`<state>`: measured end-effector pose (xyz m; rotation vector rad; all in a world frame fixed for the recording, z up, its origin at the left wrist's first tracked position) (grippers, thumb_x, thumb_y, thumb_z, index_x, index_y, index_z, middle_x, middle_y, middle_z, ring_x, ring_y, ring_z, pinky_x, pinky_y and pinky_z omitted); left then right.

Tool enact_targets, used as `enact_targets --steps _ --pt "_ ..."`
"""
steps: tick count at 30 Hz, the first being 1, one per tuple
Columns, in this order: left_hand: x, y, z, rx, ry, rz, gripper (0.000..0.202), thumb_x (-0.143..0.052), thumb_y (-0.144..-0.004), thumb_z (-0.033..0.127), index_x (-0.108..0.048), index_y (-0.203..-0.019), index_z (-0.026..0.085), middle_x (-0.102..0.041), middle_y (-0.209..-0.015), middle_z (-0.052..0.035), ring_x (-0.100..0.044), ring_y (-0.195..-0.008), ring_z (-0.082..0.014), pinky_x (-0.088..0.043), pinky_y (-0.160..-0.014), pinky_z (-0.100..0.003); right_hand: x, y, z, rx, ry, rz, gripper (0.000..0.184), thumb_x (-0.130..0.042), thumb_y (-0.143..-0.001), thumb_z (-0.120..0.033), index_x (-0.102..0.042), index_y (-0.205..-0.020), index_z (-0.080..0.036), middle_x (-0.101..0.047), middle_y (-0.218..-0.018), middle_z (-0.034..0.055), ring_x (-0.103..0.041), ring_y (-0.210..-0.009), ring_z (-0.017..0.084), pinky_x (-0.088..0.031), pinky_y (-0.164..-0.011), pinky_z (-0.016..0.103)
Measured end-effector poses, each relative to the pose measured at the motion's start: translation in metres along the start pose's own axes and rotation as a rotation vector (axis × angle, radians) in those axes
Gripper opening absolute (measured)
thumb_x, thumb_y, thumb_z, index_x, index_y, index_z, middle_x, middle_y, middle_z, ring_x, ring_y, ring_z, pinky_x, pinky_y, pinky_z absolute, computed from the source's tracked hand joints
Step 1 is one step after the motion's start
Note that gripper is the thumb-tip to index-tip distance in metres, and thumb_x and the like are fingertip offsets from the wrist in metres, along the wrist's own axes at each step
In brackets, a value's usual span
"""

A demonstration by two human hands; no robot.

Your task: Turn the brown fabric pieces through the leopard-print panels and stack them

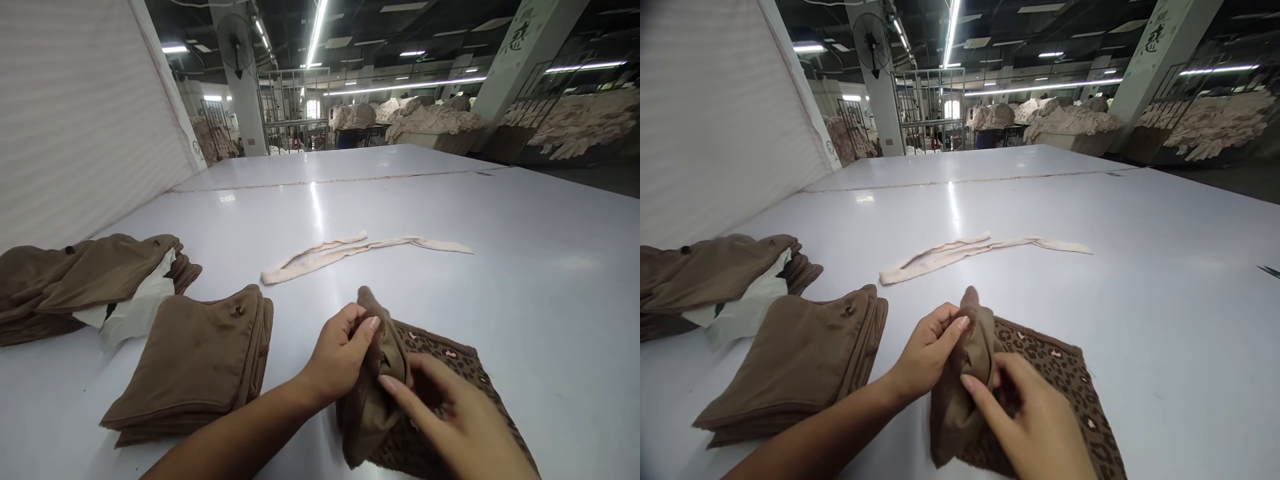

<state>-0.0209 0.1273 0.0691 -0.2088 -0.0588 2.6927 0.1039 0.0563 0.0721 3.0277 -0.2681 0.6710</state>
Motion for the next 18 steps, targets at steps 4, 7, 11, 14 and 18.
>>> enact_targets --steps 4,7,11,14,18 --pt "-0.004 -0.001 -0.006 0.014 0.065 0.010 0.036 -0.052 -0.083 0.047 -0.050 -0.070 0.014 -0.046 -0.063 0.0021 -0.039 -0.060 -0.0087 -0.035 -0.059 -0.022 -0.018 -0.002 0.008 0.043 -0.399 -0.165 0.023 -0.060 -0.080 -0.034 -0.068 -0.101 -0.028 -0.064 -0.106 0.0038 -0.055 -0.098 0.024 -0.039 -0.092 0.033" --pt "-0.008 -0.007 -0.020 0.194 0.232 -0.091 0.048 -0.055 -0.075 0.059 -0.050 -0.064 0.013 -0.044 -0.055 0.0026 -0.038 -0.052 -0.0076 -0.034 -0.054 -0.022 -0.027 -0.001 0.013 -0.110 -0.796 -0.256 0.024 -0.057 -0.083 -0.034 -0.067 -0.104 -0.028 -0.066 -0.095 0.0047 -0.058 -0.087 0.022 -0.043 -0.085 0.034" --pt "-0.001 -0.012 -0.024 0.201 0.213 -0.022 0.051 -0.056 -0.073 0.062 -0.049 -0.060 0.013 -0.045 -0.053 0.0030 -0.039 -0.050 -0.0070 -0.034 -0.052 -0.021 -0.035 0.006 0.014 -0.238 -0.772 -0.225 0.023 -0.062 -0.078 -0.040 -0.065 -0.094 -0.023 -0.058 -0.071 0.0011 -0.051 -0.065 0.016 -0.044 -0.065 0.027" --pt "0.004 -0.008 -0.015 0.110 0.116 0.064 0.045 -0.055 -0.078 0.056 -0.052 -0.067 0.012 -0.052 -0.059 0.0008 -0.047 -0.055 -0.0089 -0.038 -0.055 -0.021 -0.015 0.010 0.009 -0.108 -0.295 0.130 0.028 -0.065 -0.074 -0.047 -0.053 -0.088 -0.026 -0.049 -0.068 -0.0035 -0.044 -0.063 0.013 -0.039 -0.061 0.022" --pt "-0.003 0.006 -0.002 0.040 0.050 0.063 0.033 -0.062 -0.078 0.045 -0.050 -0.071 0.014 -0.059 -0.064 -0.0010 -0.053 -0.058 -0.0100 -0.042 -0.058 -0.022 -0.008 0.014 0.004 -0.050 0.030 0.213 0.026 -0.058 -0.077 -0.050 -0.051 -0.080 -0.025 -0.049 -0.066 -0.0033 -0.046 -0.059 0.013 -0.036 -0.058 0.023"
Point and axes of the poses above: each hand's wrist, its own y-axis away from the middle knuckle, its own x-axis out of the back of the hand, z = x × y, the point moved 5 cm from there along -y, towards the middle knuckle
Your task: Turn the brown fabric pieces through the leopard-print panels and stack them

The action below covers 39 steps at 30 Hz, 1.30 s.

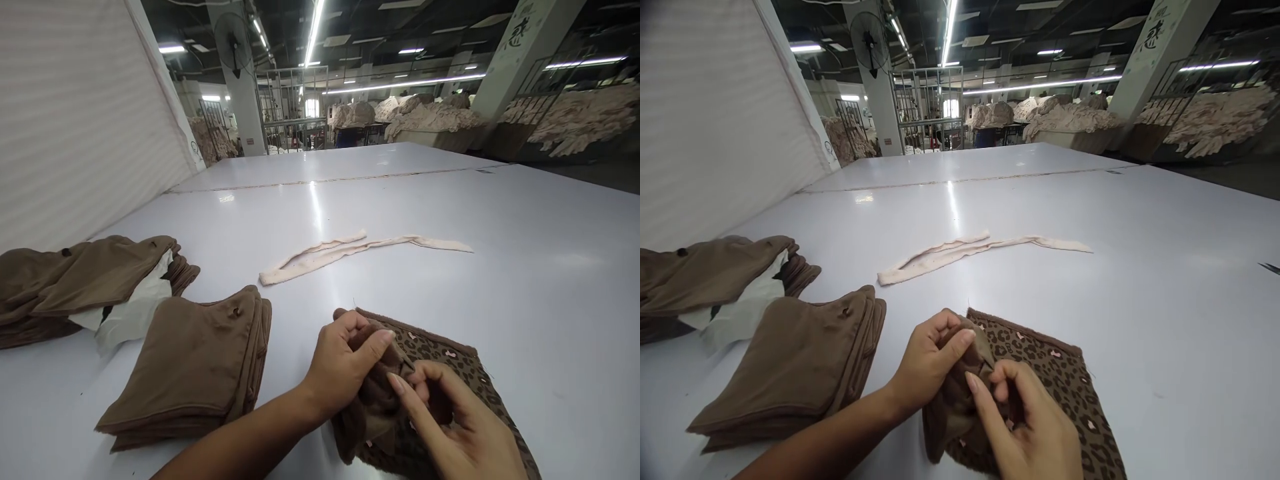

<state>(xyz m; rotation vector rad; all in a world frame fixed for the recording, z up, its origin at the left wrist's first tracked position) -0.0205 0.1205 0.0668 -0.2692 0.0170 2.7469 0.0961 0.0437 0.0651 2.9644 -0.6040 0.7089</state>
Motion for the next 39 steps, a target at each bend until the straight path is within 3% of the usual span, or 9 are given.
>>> enact_targets --steps 10,14,16,19,26,31,34,37,39 --pt "0.004 -0.015 -0.029 0.107 -0.161 -0.083 0.044 -0.053 -0.079 0.055 -0.047 -0.061 0.015 -0.039 -0.052 0.0041 -0.035 -0.050 -0.0081 -0.029 -0.049 -0.022 -0.026 0.008 0.011 -0.346 -0.998 -0.398 0.017 -0.067 -0.073 -0.039 -0.068 -0.080 -0.023 -0.054 -0.059 0.0024 -0.050 -0.055 0.016 -0.047 -0.057 0.029" --pt "0.017 -0.001 0.011 -0.203 -0.422 0.094 0.028 -0.055 -0.083 0.040 -0.049 -0.070 0.017 -0.045 -0.066 0.0025 -0.040 -0.064 -0.0104 -0.034 -0.062 -0.023 -0.030 0.008 0.018 -0.360 -1.098 -0.393 0.008 -0.066 -0.076 -0.032 -0.067 -0.080 -0.025 -0.054 -0.067 0.0009 -0.048 -0.058 0.012 -0.046 -0.060 0.023" --pt "0.013 0.009 0.026 -0.243 -0.536 0.006 0.026 -0.058 -0.081 0.039 -0.053 -0.071 0.016 -0.048 -0.070 0.0009 -0.042 -0.067 -0.0112 -0.034 -0.064 -0.024 -0.030 0.005 0.020 -0.355 -1.127 -0.374 0.009 -0.067 -0.076 -0.030 -0.066 -0.084 -0.027 -0.056 -0.075 0.0007 -0.050 -0.063 0.012 -0.045 -0.062 0.021" --pt "0.006 0.016 0.023 -0.092 -0.472 -0.172 0.020 -0.061 -0.078 0.035 -0.059 -0.074 0.015 -0.050 -0.072 -0.0007 -0.044 -0.068 -0.0121 -0.035 -0.063 -0.024 -0.034 0.002 0.020 -0.332 -1.116 -0.409 0.010 -0.065 -0.077 -0.032 -0.065 -0.084 -0.024 -0.053 -0.071 0.0003 -0.048 -0.063 0.012 -0.044 -0.062 0.020" --pt "-0.009 0.019 -0.014 0.361 0.607 -0.224 0.032 -0.064 -0.074 0.042 -0.057 -0.072 0.011 -0.051 -0.059 -0.0015 -0.049 -0.057 -0.0104 -0.040 -0.063 -0.024 -0.032 0.003 0.021 -0.284 -0.772 -0.288 0.021 -0.064 -0.077 -0.042 -0.060 -0.078 -0.022 -0.052 -0.070 0.0005 -0.048 -0.069 0.016 -0.042 -0.066 0.025" --pt "-0.001 0.013 -0.015 0.312 0.397 -0.160 0.037 -0.066 -0.074 0.045 -0.055 -0.069 0.009 -0.051 -0.060 -0.0008 -0.046 -0.054 -0.0074 -0.036 -0.056 -0.020 -0.001 -0.004 0.010 -0.020 -0.235 -0.055 0.038 -0.059 -0.078 -0.048 -0.051 -0.111 -0.032 -0.053 -0.103 0.0027 -0.050 -0.089 0.019 -0.045 -0.058 0.020" --pt "-0.003 0.011 -0.009 0.277 0.286 -0.246 0.041 -0.055 -0.081 0.048 -0.054 -0.069 0.009 -0.049 -0.059 -0.0002 -0.043 -0.053 -0.0073 -0.035 -0.056 -0.021 0.005 -0.012 0.001 0.181 -0.074 -0.130 0.036 -0.055 -0.082 -0.043 -0.051 -0.117 -0.035 -0.046 -0.127 0.0011 -0.046 -0.113 0.022 -0.049 -0.078 0.024" --pt "-0.001 0.011 0.000 0.207 0.141 -0.241 0.033 -0.058 -0.080 0.044 -0.051 -0.076 0.012 -0.046 -0.063 0.0026 -0.039 -0.056 -0.0065 -0.033 -0.056 -0.019 0.004 -0.017 -0.007 0.291 -0.069 -0.197 0.021 -0.055 -0.084 -0.037 -0.060 -0.103 -0.029 -0.057 -0.113 0.0027 -0.053 -0.106 0.022 -0.045 -0.088 0.028" --pt "0.000 0.014 0.005 0.154 -0.023 -0.246 0.028 -0.066 -0.074 0.036 -0.051 -0.083 0.014 -0.047 -0.070 0.0027 -0.041 -0.062 -0.0079 -0.034 -0.058 -0.019 0.004 -0.020 -0.006 0.162 -0.236 -0.173 0.021 -0.056 -0.083 -0.040 -0.061 -0.098 -0.026 -0.062 -0.105 0.0037 -0.059 -0.096 0.022 -0.049 -0.078 0.027"
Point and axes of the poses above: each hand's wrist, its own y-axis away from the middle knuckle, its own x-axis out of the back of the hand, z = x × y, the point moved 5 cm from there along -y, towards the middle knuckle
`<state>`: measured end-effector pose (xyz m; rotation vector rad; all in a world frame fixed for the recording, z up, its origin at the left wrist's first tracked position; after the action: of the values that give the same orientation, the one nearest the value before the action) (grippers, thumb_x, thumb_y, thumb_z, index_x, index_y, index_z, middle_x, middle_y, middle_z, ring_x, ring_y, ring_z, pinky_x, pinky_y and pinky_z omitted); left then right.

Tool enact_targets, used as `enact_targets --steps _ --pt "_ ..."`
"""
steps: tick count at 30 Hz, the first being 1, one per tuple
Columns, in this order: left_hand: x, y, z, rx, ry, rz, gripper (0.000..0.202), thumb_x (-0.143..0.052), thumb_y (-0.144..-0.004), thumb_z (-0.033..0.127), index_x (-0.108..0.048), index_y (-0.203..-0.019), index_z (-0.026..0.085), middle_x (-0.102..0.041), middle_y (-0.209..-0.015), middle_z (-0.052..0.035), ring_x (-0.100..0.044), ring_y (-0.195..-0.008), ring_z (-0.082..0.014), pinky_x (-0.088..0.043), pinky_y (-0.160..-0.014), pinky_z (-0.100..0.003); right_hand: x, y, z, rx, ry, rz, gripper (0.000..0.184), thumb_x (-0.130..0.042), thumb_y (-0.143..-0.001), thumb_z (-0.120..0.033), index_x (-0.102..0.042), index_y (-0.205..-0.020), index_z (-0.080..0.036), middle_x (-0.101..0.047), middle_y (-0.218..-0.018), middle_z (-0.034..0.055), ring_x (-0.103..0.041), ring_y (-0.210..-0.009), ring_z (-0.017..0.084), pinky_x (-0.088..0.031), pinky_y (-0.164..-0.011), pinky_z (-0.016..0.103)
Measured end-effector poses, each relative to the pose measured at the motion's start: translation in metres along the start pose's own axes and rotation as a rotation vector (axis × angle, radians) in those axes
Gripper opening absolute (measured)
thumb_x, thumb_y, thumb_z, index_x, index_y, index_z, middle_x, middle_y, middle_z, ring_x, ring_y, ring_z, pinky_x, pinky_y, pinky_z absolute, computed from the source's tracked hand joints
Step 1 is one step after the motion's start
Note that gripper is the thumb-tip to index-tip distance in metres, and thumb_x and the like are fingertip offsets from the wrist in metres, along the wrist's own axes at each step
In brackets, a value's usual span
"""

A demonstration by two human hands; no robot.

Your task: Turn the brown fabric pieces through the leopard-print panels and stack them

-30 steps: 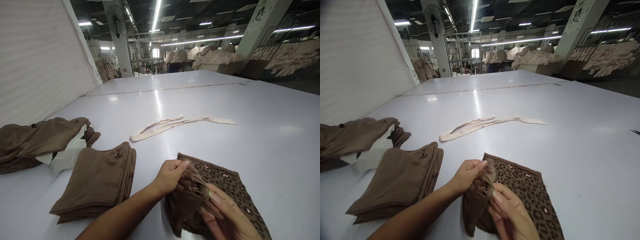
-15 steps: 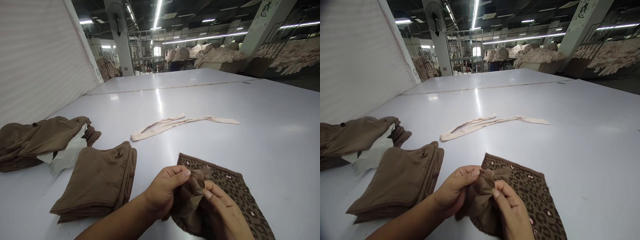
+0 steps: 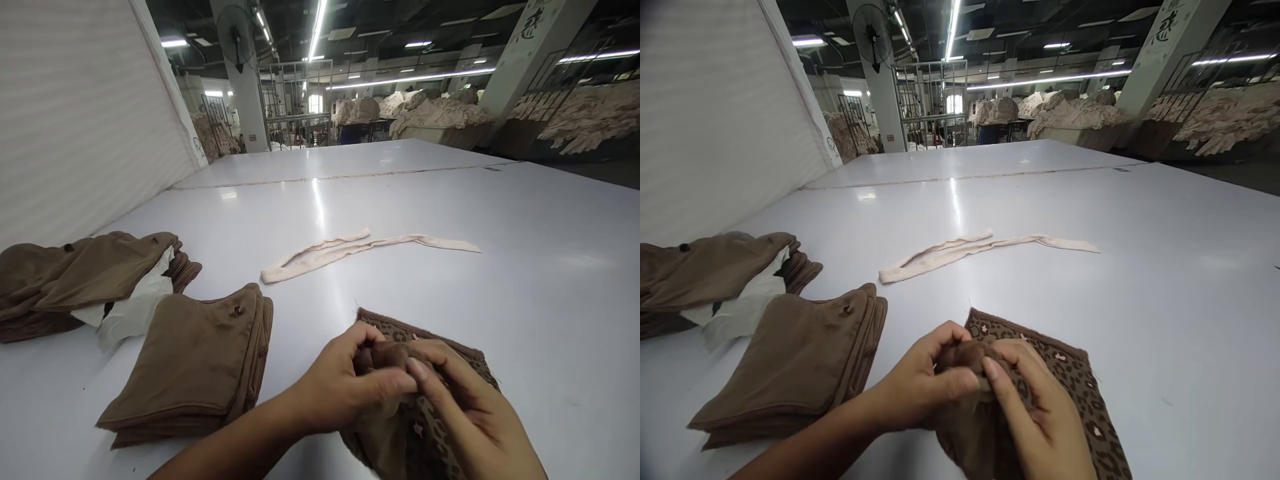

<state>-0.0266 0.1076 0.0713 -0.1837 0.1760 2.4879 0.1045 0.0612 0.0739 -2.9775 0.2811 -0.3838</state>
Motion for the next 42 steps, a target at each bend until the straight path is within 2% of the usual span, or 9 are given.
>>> enact_targets --steps 5,9,12,17,20,24,32,39,42 --pt "0.002 0.006 0.007 -0.131 -0.292 0.007 0.016 -0.052 -0.082 0.026 -0.053 -0.073 0.013 -0.047 -0.069 0.0012 -0.043 -0.066 -0.0101 -0.034 -0.059 -0.021 -0.003 0.004 0.011 -0.328 -0.412 0.117 0.027 -0.058 -0.079 -0.047 -0.064 -0.094 -0.025 -0.065 -0.104 0.0036 -0.063 -0.089 0.024 -0.052 -0.066 0.027" --pt "0.004 0.005 0.008 -0.159 -0.478 -0.067 0.013 -0.050 -0.081 0.022 -0.055 -0.073 0.014 -0.050 -0.072 0.0008 -0.045 -0.068 -0.0110 -0.035 -0.061 -0.021 0.010 -0.001 0.002 -0.035 0.013 0.077 0.030 -0.060 -0.079 -0.043 -0.062 -0.107 -0.033 -0.058 -0.117 -0.0002 -0.057 -0.102 0.019 -0.048 -0.077 0.019" --pt "0.004 0.004 0.009 -0.176 -0.545 -0.146 0.022 -0.049 -0.084 0.028 -0.050 -0.066 0.014 -0.045 -0.067 0.0021 -0.043 -0.064 -0.0096 -0.033 -0.059 -0.020 0.007 -0.003 -0.006 0.101 0.104 -0.083 0.013 -0.057 -0.083 -0.037 -0.066 -0.090 -0.030 -0.060 -0.094 -0.0001 -0.057 -0.089 0.015 -0.046 -0.073 0.016" --pt "0.003 0.007 0.011 -0.173 -0.600 -0.267 0.018 -0.047 -0.084 0.023 -0.053 -0.069 0.014 -0.047 -0.067 0.0017 -0.044 -0.064 -0.0100 -0.034 -0.061 -0.021 -0.003 -0.001 0.004 -0.275 -0.359 0.008 0.024 -0.054 -0.083 -0.045 -0.065 -0.077 -0.025 -0.062 -0.079 0.0022 -0.058 -0.072 0.018 -0.049 -0.064 0.024" --pt "0.011 0.006 0.011 -0.085 -0.331 -0.203 0.020 -0.043 -0.082 0.015 -0.061 -0.091 0.014 -0.054 -0.077 -0.0011 -0.047 -0.070 -0.0115 -0.036 -0.064 -0.022 -0.004 0.002 0.013 -0.362 -0.370 0.104 0.032 -0.051 -0.081 -0.053 -0.065 -0.097 -0.029 -0.066 -0.094 0.0034 -0.062 -0.084 0.022 -0.051 -0.071 0.028" --pt "0.017 0.006 0.009 0.013 -0.134 -0.152 0.024 -0.047 -0.080 0.014 -0.061 -0.099 0.014 -0.055 -0.081 -0.0028 -0.047 -0.071 -0.0119 -0.037 -0.064 -0.023 -0.001 -0.003 0.010 -0.112 -0.065 0.017 0.027 -0.058 -0.079 -0.047 -0.063 -0.100 -0.030 -0.059 -0.115 0.0018 -0.054 -0.108 0.023 -0.045 -0.086 0.025" --pt "0.014 0.005 0.024 -0.112 -0.086 -0.061 0.015 -0.063 -0.078 0.026 -0.058 -0.085 0.014 -0.053 -0.077 -0.0003 -0.047 -0.072 -0.0097 -0.039 -0.066 -0.020 -0.018 -0.008 -0.005 0.009 0.050 -0.227 0.027 -0.048 -0.088 -0.041 -0.048 -0.069 -0.021 -0.048 -0.074 -0.0009 -0.050 -0.070 0.014 -0.041 -0.063 0.023" --pt "0.048 0.014 0.059 -0.287 0.057 0.225 0.020 -0.061 -0.082 0.033 -0.061 -0.075 0.015 -0.055 -0.067 0.0019 -0.047 -0.059 -0.0054 -0.039 -0.056 -0.014 -0.010 -0.007 0.006 -0.193 0.161 -0.637 0.027 -0.055 -0.082 -0.047 -0.059 -0.077 -0.021 -0.056 -0.076 0.0009 -0.054 -0.074 0.018 -0.048 -0.069 0.028" --pt "0.074 0.024 0.071 -0.293 0.058 0.346 0.014 -0.063 -0.080 0.030 -0.062 -0.085 0.017 -0.060 -0.077 0.0003 -0.053 -0.066 -0.0079 -0.043 -0.062 -0.016 0.021 -0.004 0.022 -0.298 0.148 -0.439 0.032 -0.066 -0.071 -0.048 -0.065 -0.095 -0.026 -0.064 -0.102 0.0033 -0.055 -0.100 0.027 -0.046 -0.088 0.037"
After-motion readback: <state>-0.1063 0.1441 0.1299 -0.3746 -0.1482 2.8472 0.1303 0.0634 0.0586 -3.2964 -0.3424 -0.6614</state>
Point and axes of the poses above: each hand's wrist, its own y-axis away from the middle knuckle, its own x-axis out of the back of the hand, z = x × y, the point moved 5 cm from there along -y, towards the middle knuckle
